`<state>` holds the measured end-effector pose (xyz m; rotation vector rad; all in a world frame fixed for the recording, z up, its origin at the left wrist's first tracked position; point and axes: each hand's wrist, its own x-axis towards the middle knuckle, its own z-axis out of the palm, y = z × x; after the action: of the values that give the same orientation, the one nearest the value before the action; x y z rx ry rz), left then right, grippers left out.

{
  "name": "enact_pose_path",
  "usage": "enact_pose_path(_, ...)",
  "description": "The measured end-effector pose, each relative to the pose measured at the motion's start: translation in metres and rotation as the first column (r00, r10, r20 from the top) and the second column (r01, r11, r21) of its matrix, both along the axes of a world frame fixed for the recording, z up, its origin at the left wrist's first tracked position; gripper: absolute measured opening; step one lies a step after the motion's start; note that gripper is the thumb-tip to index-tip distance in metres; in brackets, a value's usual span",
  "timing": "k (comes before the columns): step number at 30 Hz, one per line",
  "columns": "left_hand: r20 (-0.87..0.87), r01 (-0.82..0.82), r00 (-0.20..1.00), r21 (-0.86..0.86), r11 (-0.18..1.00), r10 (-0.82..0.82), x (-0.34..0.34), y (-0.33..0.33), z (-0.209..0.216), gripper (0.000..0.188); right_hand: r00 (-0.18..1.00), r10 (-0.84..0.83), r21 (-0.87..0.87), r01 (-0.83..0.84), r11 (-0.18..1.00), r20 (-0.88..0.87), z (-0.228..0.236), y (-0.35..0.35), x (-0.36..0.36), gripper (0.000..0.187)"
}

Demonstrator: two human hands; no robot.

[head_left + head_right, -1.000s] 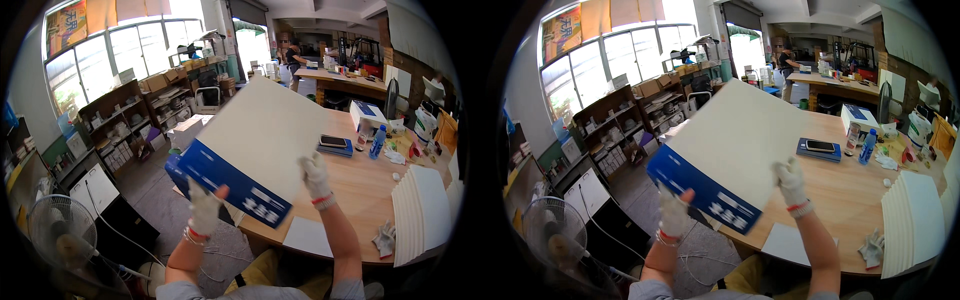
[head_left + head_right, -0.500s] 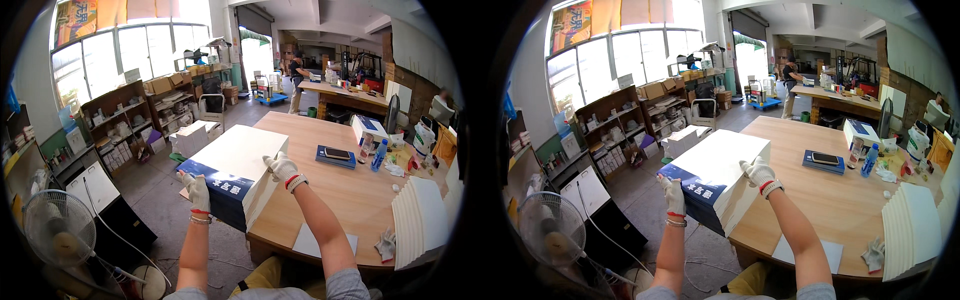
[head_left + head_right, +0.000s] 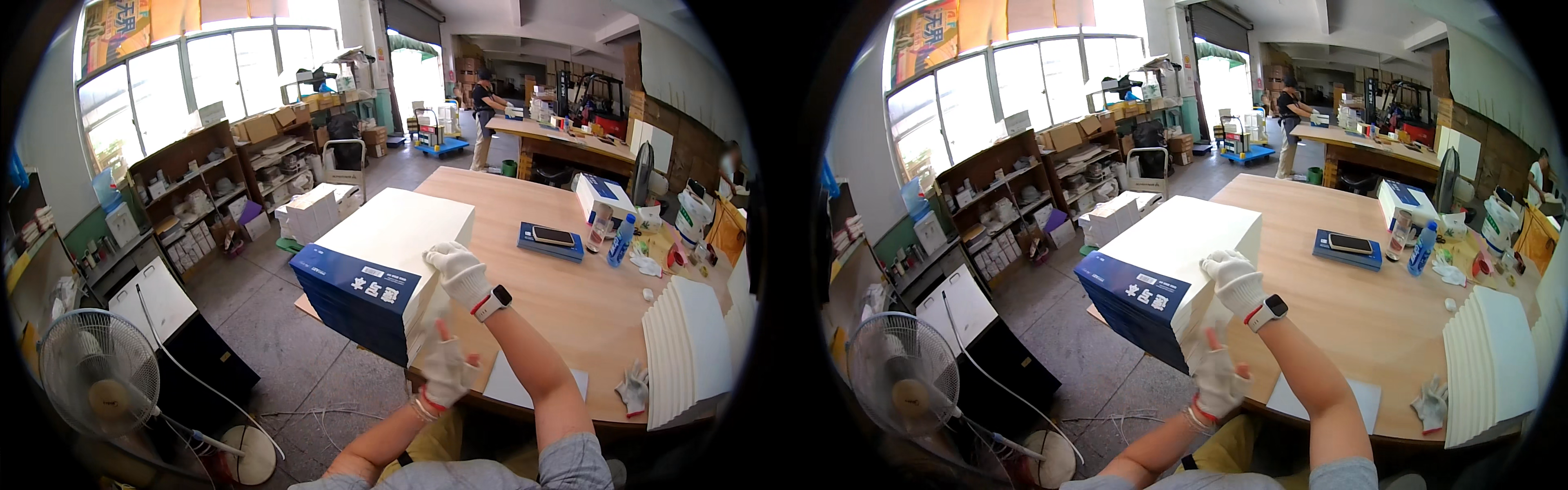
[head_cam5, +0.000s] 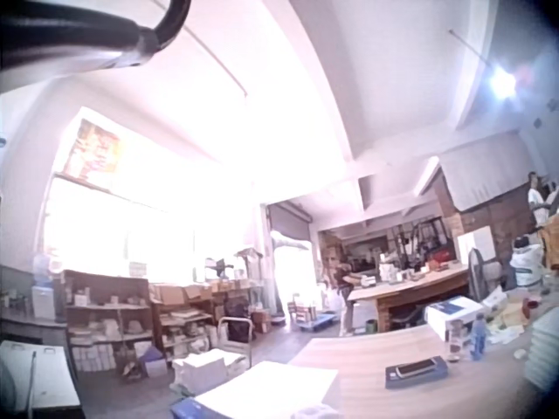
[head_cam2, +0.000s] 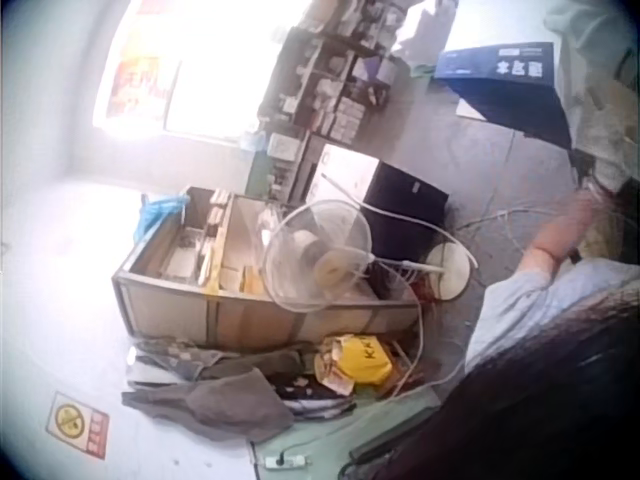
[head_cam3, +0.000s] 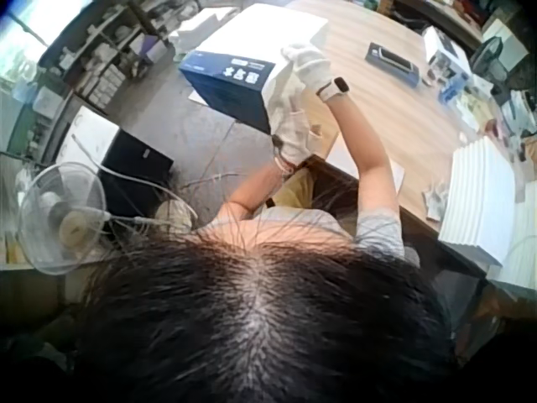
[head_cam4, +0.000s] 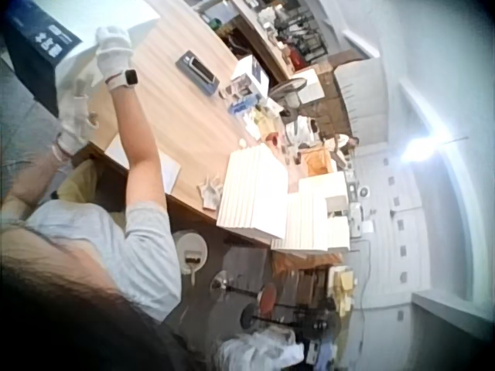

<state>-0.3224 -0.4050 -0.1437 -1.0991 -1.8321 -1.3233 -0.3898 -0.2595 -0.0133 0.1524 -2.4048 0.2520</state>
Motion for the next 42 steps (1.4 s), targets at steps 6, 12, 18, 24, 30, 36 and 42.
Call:
enact_pose_path(6,-0.168,0.033,0.986,0.192,0.981,0.000,-0.005,-0.028,0.025,0.084,0.999,0.021,-0.009,-0.021,1.000,-0.025,-0.006,0.007,-0.006,0.021)
enact_pose_path(12,-0.107,-0.217,0.968,0.086,0.972,0.226,-0.037,-0.023,0.032,0.088,0.996,0.041,-0.041,-0.044,0.998,-0.081,-0.009,0.002,0.002,0.021)
enact_pose_path(18,-0.193,-0.305,0.935,-0.004,0.952,0.299,-0.044,-0.030,0.024,0.089,0.997,0.011,0.007,-0.010,1.000,-0.076,-0.002,-0.001,0.001,0.023)
enact_pose_path(24,-0.304,-0.035,0.951,0.101,0.994,0.064,-0.056,-0.056,0.007,0.077,0.998,0.043,-0.021,-0.044,0.999,-0.052,-0.003,-0.001,0.003,0.023)
enact_pose_path(30,-0.037,-0.192,0.977,0.251,0.949,0.208,-0.147,-0.069,0.038,0.069,0.998,0.040,0.011,-0.039,0.999,-0.047,-0.001,0.002,0.003,0.024)
enact_pose_path(36,0.519,-0.152,0.851,0.394,0.906,-0.083,-0.294,-0.135,0.031,0.075,0.999,0.039,0.020,-0.039,0.999,-0.017,0.002,0.002,0.004,0.024)
enact_pose_path(42,0.354,-0.084,0.839,0.834,0.545,-0.412,-0.320,-0.134,0.047,0.070,0.999,0.044,0.016,-0.044,0.999,-0.023,-0.001,0.002,0.006,0.024)
